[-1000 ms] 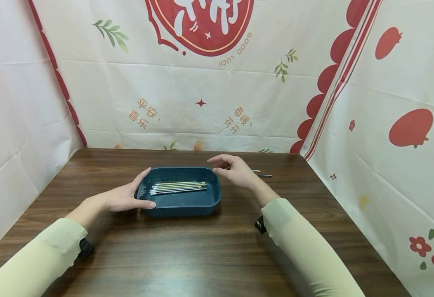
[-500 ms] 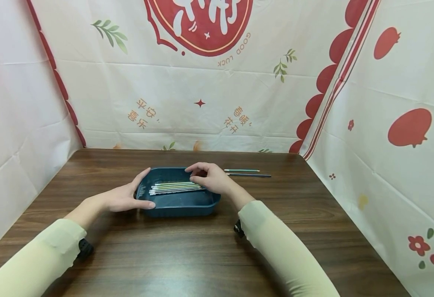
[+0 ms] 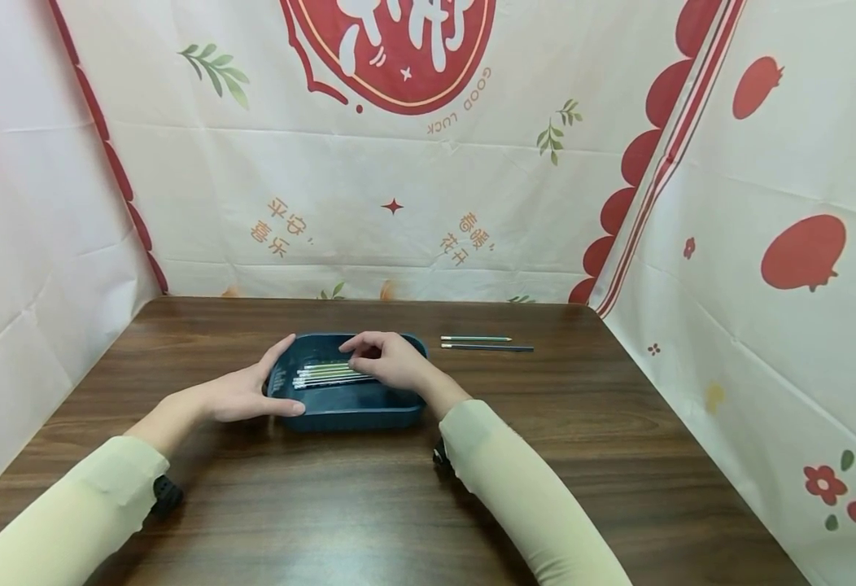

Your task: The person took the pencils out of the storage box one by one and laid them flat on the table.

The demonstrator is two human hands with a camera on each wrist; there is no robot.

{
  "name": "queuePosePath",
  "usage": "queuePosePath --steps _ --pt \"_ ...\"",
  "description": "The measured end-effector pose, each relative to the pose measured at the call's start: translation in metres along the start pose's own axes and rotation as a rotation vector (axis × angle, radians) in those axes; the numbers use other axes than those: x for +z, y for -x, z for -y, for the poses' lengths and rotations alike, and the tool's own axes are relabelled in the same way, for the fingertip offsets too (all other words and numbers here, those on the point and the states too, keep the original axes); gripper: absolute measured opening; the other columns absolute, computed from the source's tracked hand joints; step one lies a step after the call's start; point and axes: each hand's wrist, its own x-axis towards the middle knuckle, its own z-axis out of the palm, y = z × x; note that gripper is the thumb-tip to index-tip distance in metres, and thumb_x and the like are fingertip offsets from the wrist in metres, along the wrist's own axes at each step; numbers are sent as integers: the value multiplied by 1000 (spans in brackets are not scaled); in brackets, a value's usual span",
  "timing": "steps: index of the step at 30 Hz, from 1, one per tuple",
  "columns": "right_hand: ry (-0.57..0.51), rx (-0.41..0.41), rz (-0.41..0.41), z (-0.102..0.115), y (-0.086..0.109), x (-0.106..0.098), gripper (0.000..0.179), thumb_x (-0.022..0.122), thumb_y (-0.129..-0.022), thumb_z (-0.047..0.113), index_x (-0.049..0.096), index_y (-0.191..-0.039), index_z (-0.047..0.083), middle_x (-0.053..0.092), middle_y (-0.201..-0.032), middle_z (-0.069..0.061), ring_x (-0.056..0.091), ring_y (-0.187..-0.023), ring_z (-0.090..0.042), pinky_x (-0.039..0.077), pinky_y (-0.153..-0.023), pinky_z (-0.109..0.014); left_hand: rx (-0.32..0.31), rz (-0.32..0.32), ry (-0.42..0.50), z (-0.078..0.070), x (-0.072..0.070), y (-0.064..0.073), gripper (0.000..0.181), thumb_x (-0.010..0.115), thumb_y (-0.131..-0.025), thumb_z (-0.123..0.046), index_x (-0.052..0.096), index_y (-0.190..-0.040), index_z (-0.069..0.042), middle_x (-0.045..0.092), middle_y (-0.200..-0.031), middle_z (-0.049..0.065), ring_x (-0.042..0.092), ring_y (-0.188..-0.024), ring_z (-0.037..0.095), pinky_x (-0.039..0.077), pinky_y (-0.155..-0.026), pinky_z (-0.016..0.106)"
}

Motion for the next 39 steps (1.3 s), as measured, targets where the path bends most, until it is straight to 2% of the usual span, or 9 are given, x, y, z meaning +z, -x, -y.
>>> queuePosePath --steps 7,15,28,39 --pt "48 25 46 -3 -3 7 29 68 -108 17 76 -136 12 74 -113 -5 63 -101 -17 51 -93 -31 2 -1 4 1 -1 0 130 75 -92 -74 -14 -176 -31 21 -179 29 37 -158 53 31 -125 75" --pt "133 79 138 -6 -5 9 34 67 -107 10 76 -138 20 76 -122 -3 66 -110 -17 55 -105 -40 8 -3 5 1 -1 1 133 75 -90 -77 -14 -176 -30 20 -179 29 36 -158 53 30 -126 76" --pt "198 108 157 -8 -5 13 35 71 -105 8 77 -137 21 75 -127 -2 64 -112 -19 54 -110 -45 -7 -3 7 0 1 2 129 74 -92 -74 -15 -176 -32 20 -179 29 35 -159 53 30 -125 77" --pt "236 86 188 -7 -4 13 32 72 -105 10 79 -134 22 75 -129 -1 63 -115 -18 52 -113 -46 -7 -6 9 -1 1 3 129 75 -92 -74 -15 -176 -33 21 -179 29 35 -158 53 30 -125 76"
